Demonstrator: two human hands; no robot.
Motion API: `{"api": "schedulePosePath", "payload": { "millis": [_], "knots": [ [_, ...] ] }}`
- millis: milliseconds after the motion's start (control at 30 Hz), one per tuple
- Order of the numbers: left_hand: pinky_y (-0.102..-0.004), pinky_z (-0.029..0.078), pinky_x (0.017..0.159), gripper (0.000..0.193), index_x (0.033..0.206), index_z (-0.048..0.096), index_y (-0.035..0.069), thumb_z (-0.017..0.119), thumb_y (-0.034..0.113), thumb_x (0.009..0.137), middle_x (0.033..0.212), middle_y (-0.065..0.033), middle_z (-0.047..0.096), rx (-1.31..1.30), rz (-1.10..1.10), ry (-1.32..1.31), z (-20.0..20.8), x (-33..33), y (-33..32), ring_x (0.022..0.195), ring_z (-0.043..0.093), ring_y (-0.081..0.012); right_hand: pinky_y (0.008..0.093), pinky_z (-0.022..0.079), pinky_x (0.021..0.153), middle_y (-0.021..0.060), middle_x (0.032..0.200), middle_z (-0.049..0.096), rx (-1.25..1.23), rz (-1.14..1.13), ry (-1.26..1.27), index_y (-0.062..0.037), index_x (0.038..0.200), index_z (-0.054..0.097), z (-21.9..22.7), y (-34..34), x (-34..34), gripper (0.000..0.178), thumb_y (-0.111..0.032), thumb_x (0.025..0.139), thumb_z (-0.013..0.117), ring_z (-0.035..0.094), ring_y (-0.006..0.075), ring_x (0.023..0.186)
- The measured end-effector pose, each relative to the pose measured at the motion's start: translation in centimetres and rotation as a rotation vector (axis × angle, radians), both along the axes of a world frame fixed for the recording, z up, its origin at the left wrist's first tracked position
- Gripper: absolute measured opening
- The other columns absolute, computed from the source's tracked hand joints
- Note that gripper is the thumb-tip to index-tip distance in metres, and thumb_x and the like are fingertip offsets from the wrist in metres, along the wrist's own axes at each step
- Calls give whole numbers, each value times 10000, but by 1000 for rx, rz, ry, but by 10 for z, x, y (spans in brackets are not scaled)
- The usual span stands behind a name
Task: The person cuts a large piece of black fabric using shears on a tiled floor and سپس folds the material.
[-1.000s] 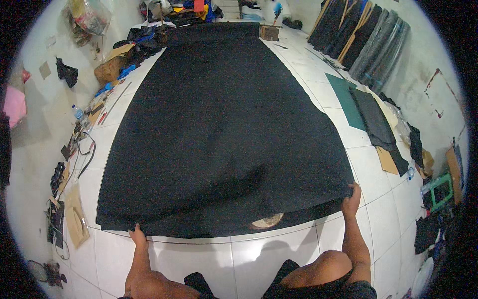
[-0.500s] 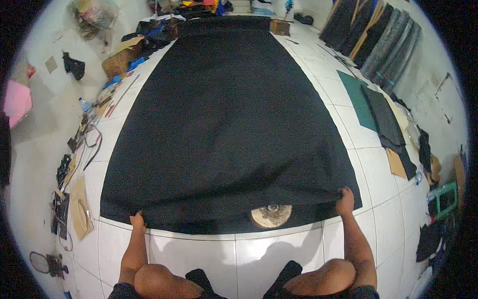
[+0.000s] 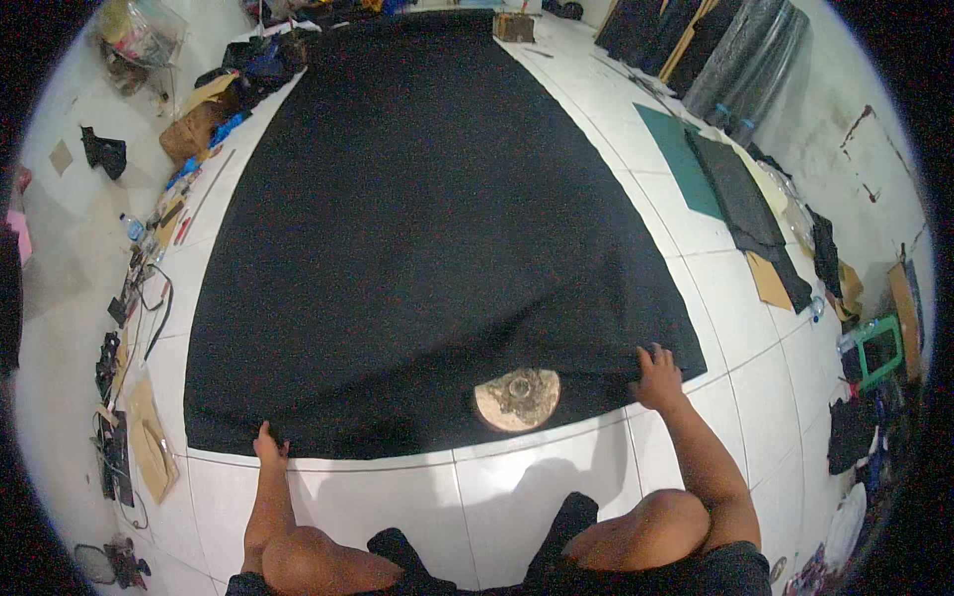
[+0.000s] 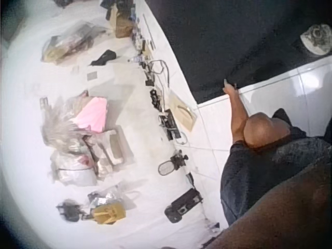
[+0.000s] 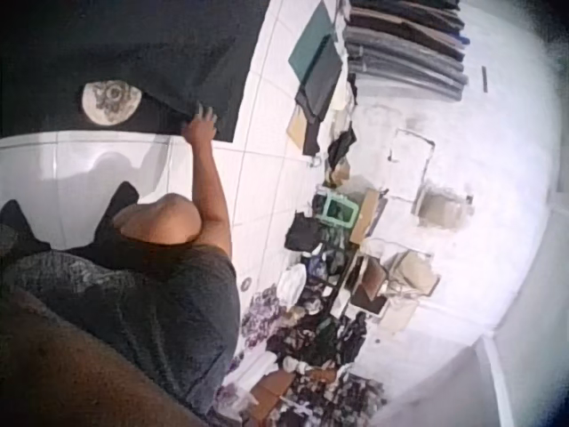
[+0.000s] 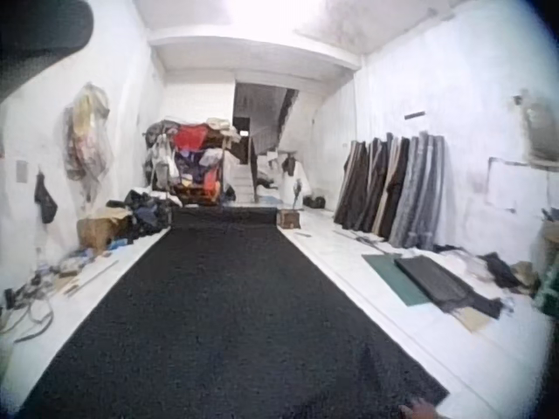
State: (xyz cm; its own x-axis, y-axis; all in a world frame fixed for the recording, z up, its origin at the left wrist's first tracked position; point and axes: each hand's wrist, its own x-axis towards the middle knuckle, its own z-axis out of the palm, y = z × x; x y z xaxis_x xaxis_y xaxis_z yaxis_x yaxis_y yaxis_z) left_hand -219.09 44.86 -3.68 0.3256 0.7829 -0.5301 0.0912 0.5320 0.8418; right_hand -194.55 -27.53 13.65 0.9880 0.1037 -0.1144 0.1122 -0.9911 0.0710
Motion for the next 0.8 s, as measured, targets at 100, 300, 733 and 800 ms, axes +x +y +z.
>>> {"api": "schedulePosePath", "payload": {
  "millis": [100,300,733,800],
  "knots": [
    [-354,532,783,627,1275,499,49,657,492,861,1146,-125,596,-172,-240,-27,21,10,-56,912,614,-235,449,495,917,233,1258,564,294,229,117,-44,1218,514,50,74,-17,583,-420,819,711,569,386,1146],
    [-350,547,676,523,1139,519,31,608,491,906,931,-149,628,-217,-446,-13,40,36,-114,784,651,-235,456,540,714,188,961,672,255,512,137,-32,1124,542,54,154,-30,580,-545,864,617,672,364,868],
    [-352,541,667,509,1094,550,-22,576,462,939,908,-165,640,-134,-526,93,41,46,-120,772,650,-247,425,516,522,155,635,617,410,896,93,-53,924,547,39,156,-46,342,-353,822,676,656,318,589],
    [-362,550,678,519,1101,529,-41,608,442,928,880,-162,632,-142,-523,107,33,43,-120,770,657,-254,426,510,498,152,595,603,443,899,113,-56,910,556,44,150,-68,343,-362,813,677,645,319,547]
  ]
}}
